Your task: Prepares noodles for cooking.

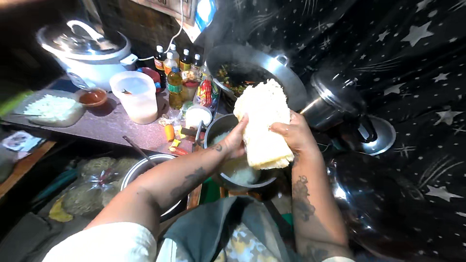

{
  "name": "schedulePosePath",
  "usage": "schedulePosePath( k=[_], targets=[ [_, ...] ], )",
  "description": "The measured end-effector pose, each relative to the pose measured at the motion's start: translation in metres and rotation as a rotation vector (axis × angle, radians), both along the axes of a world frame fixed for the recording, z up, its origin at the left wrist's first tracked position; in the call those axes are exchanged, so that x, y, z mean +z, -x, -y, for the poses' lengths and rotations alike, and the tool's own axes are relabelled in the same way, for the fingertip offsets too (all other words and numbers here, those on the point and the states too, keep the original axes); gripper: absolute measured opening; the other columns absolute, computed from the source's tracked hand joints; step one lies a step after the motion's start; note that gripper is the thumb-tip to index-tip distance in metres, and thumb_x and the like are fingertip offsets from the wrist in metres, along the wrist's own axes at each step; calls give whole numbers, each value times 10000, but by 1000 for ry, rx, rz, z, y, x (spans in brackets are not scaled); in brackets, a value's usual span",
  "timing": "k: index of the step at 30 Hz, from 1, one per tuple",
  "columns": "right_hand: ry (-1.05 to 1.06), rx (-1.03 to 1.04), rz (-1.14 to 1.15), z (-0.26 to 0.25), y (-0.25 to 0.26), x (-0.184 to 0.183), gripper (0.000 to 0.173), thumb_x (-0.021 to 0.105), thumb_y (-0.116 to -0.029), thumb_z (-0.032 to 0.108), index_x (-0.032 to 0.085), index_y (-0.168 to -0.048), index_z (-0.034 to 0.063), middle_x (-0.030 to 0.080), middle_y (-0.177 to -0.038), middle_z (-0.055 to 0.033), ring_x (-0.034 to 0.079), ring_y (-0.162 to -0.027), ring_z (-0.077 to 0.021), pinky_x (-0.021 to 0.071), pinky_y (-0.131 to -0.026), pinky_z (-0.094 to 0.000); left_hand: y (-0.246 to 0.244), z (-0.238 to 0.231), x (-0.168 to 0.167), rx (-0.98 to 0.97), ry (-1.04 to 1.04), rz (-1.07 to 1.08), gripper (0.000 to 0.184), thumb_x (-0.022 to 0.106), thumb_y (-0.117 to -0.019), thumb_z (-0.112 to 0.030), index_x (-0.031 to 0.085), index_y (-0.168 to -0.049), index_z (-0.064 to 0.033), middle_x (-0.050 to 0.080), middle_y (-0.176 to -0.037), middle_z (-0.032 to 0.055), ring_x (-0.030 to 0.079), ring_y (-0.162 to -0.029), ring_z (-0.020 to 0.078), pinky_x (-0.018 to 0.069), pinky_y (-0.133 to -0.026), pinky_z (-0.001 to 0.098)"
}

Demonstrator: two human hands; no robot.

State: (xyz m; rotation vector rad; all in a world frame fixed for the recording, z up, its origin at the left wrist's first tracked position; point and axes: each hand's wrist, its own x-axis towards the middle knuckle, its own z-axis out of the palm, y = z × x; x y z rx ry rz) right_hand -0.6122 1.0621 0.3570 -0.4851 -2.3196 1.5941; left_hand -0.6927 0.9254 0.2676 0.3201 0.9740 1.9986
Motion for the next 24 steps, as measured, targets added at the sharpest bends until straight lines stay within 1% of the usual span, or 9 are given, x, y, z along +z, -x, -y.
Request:
schedulePosePath(
  k=[2,4,6,8,11,14,16,19,24],
  targets=[
    [5,1,-49,2,-4,-7,428,746,-792,-56,639,-1196,35,722,-946,-98,708,-788,-161,622,-687,-361,0,1,0,8,31,-41,644,354,-1016,-691,550,-1347,-174,703,-1111,26,690,-996,142,593,-858,345],
    [-4,-6,-60,4,-7,-15,468,746,-767,-52,636,-1215,29,722,-951,-100,712,-802,-166,623,-699,-363,1,1,-5,47,33,-65,551,424,-1047,-592,514,-1387,-167,702,-1122,41,697,-987,149,597,-852,345],
    [4,0,-79,6,-11,-21,457,733,-781,-75,623,-1215,16,722,-945,-87,715,-805,-140,628,-713,-330,3,-1,-10,96,15,-56,511,529,-1032,-534,528,-1374,-155,714,-1108,61,712,-959,168,606,-829,350],
    [32,7,-107,8,-14,-26,430,711,-789,-94,614,-1194,15,723,-916,-53,714,-783,-98,628,-703,-283,0,0,-9,127,11,-62,452,584,-1024,-473,555,-1335,-146,721,-1065,59,717,-907,159,610,-793,336],
    [45,4,-126,13,-18,-27,426,693,-782,-110,598,-1180,8,716,-884,-27,707,-756,-64,622,-684,-249,-5,7,0,132,43,-94,398,585,-1038,-421,566,-1316,-137,722,-1026,41,714,-869,130,608,-775,312],
    [28,-21,-127,13,-21,-27,436,699,-758,-102,594,-1166,12,713,-887,-22,708,-763,-59,623,-691,-245,-12,9,18,159,83,-40,323,570,-1059,-317,550,-1306,-110,706,-992,46,702,-847,121,603,-778,310],
    [30,-31,-133,13,-22,-26,443,701,-750,-96,596,-1168,9,712,-893,-24,708,-769,-57,623,-696,-243,-13,8,21,176,69,-21,285,575,-1059,-271,555,-1287,-100,710,-978,48,707,-834,124,607,-772,307],
    [30,-42,-130,13,-24,-26,437,698,-741,-79,597,-1156,14,710,-873,-19,706,-755,-57,621,-681,-240,-13,7,18,174,66,-28,300,598,-1048,-278,563,-1290,-104,719,-979,51,714,-834,129,611,-767,307],
    [32,-33,-139,17,-25,-24,441,686,-734,-94,593,-1153,11,712,-873,-16,710,-759,-57,622,-681,-238,-14,9,22,175,62,-17,281,586,-1054,-265,560,-1279,-99,713,-975,51,710,-832,129,610,-764,310]
  ],
)
